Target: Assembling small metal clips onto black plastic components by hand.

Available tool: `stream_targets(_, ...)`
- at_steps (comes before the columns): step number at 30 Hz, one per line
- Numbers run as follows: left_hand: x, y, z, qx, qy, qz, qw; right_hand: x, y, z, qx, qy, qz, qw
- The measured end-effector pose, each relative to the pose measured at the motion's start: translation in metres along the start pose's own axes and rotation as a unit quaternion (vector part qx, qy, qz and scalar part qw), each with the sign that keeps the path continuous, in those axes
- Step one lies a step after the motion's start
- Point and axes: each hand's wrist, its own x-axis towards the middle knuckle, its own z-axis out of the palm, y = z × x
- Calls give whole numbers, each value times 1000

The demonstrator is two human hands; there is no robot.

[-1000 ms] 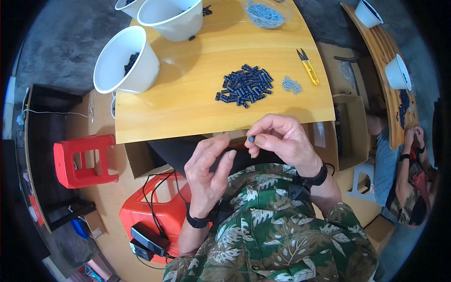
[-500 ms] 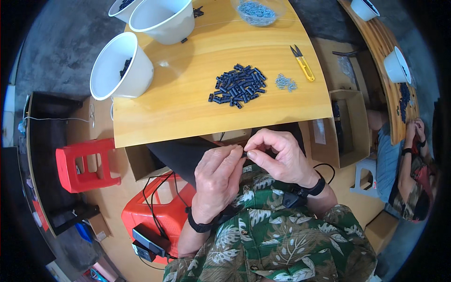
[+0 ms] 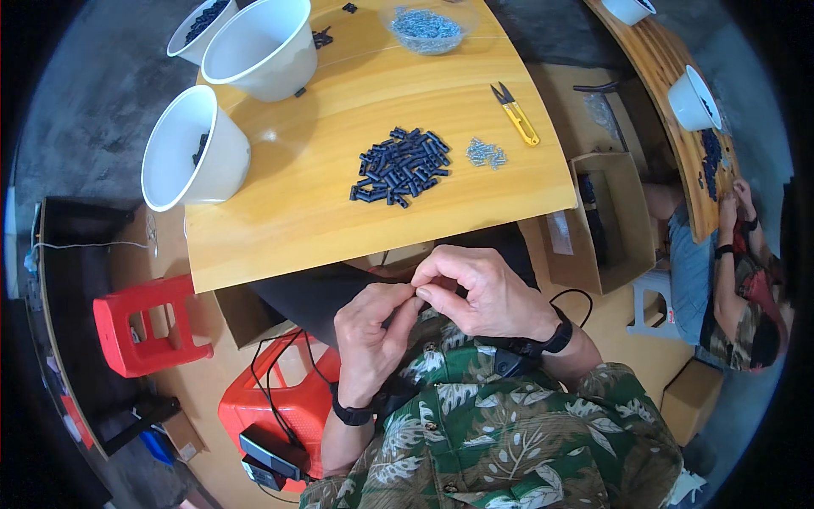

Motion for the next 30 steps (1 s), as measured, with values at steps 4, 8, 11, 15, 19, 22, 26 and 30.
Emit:
stream_targets(4, 0, -2, 1, -23, 10, -5, 1000, -1, 0, -2, 10, -2, 8, 1000)
stream_targets(8, -1, -3, 0, -22, 17, 11, 1000, 1, 4, -17, -54, 58, -8, 997)
stream_targets(11, -2, 0, -2, -25, 29, -2, 999, -1, 24, -35, -158, 223, 22, 962)
stream_targets(15, -1, 0, 0, -27, 24, 8, 999, 4, 49, -57, -283, 307, 19, 908)
stream_targets(19, 0, 0, 3, -29, 24, 10, 999, 18, 61, -61, -390, 234, -40, 890)
stream_targets(22, 1, 4, 2, -26, 21, -1, 999, 19, 70, -58, -411, 180, -54, 892)
stream_targets(26, 0, 4, 2, -23, 21, -4, 999, 12, 65, -55, -430, 114, -42, 895)
stream_targets(30, 0, 2, 2, -19, 20, 7, 1000, 5, 61, -51, -425, 100, -52, 898)
